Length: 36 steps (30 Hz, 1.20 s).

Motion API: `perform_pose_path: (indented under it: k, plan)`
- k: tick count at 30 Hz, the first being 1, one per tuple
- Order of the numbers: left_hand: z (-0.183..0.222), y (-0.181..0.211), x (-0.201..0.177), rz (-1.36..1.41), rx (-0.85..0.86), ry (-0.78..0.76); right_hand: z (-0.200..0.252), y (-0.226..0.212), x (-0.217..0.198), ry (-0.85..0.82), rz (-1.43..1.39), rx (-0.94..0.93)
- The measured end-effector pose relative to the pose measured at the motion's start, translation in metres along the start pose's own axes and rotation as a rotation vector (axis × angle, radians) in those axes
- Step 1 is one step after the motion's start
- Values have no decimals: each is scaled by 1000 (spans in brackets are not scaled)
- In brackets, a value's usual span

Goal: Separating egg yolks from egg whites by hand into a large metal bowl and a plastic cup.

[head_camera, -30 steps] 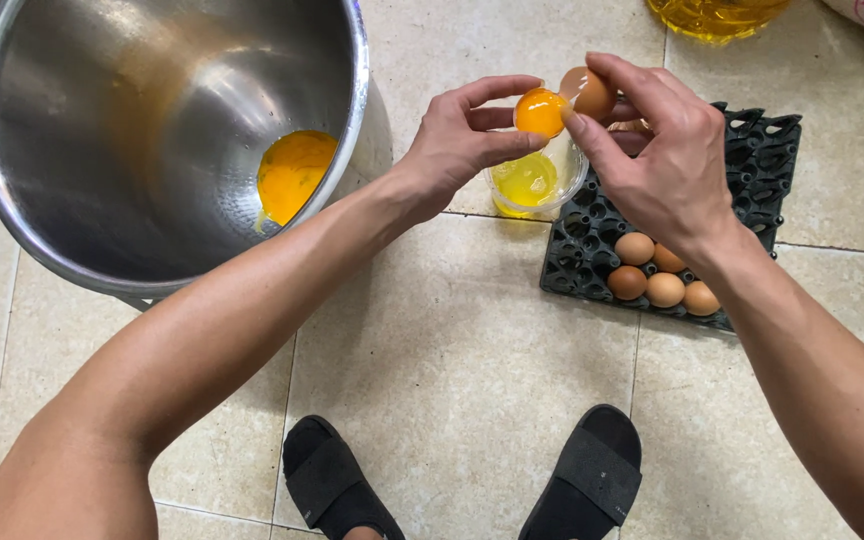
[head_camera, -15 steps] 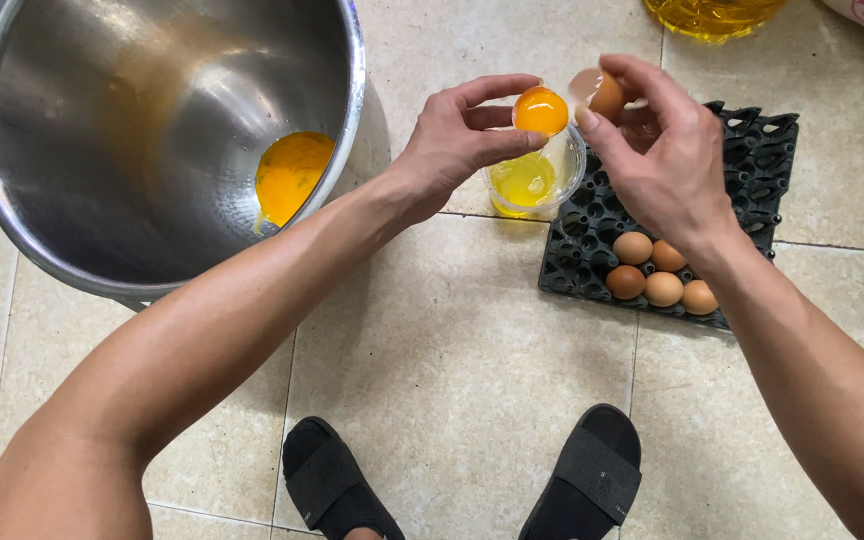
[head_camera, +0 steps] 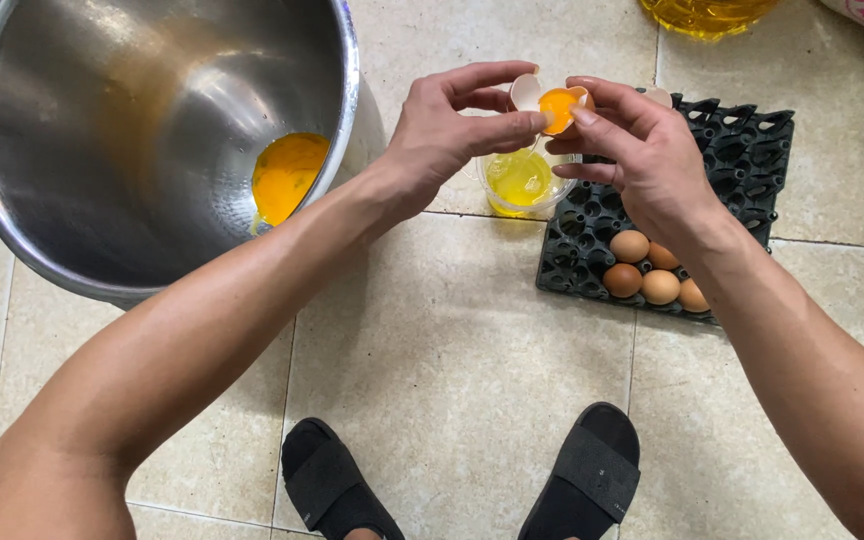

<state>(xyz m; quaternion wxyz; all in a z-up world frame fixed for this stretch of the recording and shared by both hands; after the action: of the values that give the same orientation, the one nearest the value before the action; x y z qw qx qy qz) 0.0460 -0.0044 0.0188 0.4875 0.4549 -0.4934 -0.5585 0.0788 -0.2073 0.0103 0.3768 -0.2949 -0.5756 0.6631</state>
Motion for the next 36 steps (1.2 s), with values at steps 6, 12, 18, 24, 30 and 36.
perform_pose_path:
  k: [6, 12, 18, 24, 30, 36]
  plan:
    - [3, -3, -4, -178, -231, 86, 2, -3, -5, 23, -38, -15]
    - [0, -4, 0, -389, -115, 73, 2, -6, -7, 29, 3, -75]
    - [-2, -3, 1, -144, -12, 56, 5, -20, 2, 38, 158, -169]
    - [-2, -6, 2, -16, -31, 7, 17, -41, 12, 109, 575, -388]
    - [-2, -10, 4, 157, -147, -58, 28, -62, 21, 138, 867, -669]
    - [1, -7, 5, 217, -203, -88, 37, -76, 27, 146, 928, -818]
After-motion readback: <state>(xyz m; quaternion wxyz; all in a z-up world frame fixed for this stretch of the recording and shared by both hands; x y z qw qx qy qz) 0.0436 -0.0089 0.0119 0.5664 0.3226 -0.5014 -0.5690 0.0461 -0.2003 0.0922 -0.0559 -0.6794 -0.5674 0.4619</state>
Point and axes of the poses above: each hand's wrist, its own z-axis away from the middle knuckle, its own x-axis out of the palm, y = z × x, the point moved 5 cm from there along -z, towards the middle knuckle, and after that the axes turned 1 degree about -x, right-handed, at the moved point
